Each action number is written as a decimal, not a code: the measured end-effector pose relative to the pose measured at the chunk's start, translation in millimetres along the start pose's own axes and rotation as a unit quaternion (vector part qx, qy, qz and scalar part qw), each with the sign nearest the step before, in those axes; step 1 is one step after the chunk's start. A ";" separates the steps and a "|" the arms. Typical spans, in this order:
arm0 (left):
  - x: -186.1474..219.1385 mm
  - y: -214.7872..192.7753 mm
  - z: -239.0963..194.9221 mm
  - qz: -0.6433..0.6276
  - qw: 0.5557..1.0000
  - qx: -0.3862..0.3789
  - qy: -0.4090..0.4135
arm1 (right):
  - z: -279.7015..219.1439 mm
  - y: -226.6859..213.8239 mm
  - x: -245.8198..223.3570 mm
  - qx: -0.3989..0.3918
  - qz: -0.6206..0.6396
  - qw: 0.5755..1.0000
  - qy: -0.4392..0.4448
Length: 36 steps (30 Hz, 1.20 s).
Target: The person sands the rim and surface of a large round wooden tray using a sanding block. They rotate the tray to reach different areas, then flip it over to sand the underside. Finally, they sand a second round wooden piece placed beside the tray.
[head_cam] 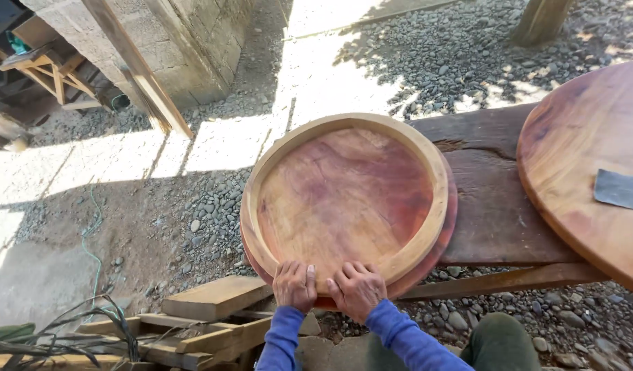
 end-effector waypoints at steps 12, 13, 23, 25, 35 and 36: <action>212.0 74.7 -3.1 -0.038 0.999 0.024 -0.019 | -55.3 -73.8 186.5 -0.169 -0.034 0.984 0.042; 230.5 79.1 -2.9 -0.055 0.998 0.016 -0.011 | -60.3 -67.2 212.7 -0.229 -0.054 0.963 0.127; 74.4 11.5 8.6 -0.057 0.982 -0.139 0.117 | -52.8 -87.1 192.8 -0.223 -0.086 0.953 0.188; 75.1 11.0 11.6 0.004 0.989 -0.100 0.110 | -52.1 -85.9 193.6 -0.195 -0.114 0.960 0.168; 185.2 70.3 -0.3 -0.102 0.990 -0.095 0.033 | -55.7 -85.4 191.8 -0.147 -0.101 0.974 0.140; 169.6 65.7 -4.9 -0.141 0.980 -0.118 0.070 | -57.2 -84.2 190.8 -0.158 -0.106 0.971 0.142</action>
Point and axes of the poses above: each hand's wrist, its own z-axis towards the middle knuckle, its own y-axis out of the palm, x = y × z, the point moved 8 cm from there along z, towards the middle knuckle, and after that the axes turned 7 degrees about -x, right-handed, at the moved point
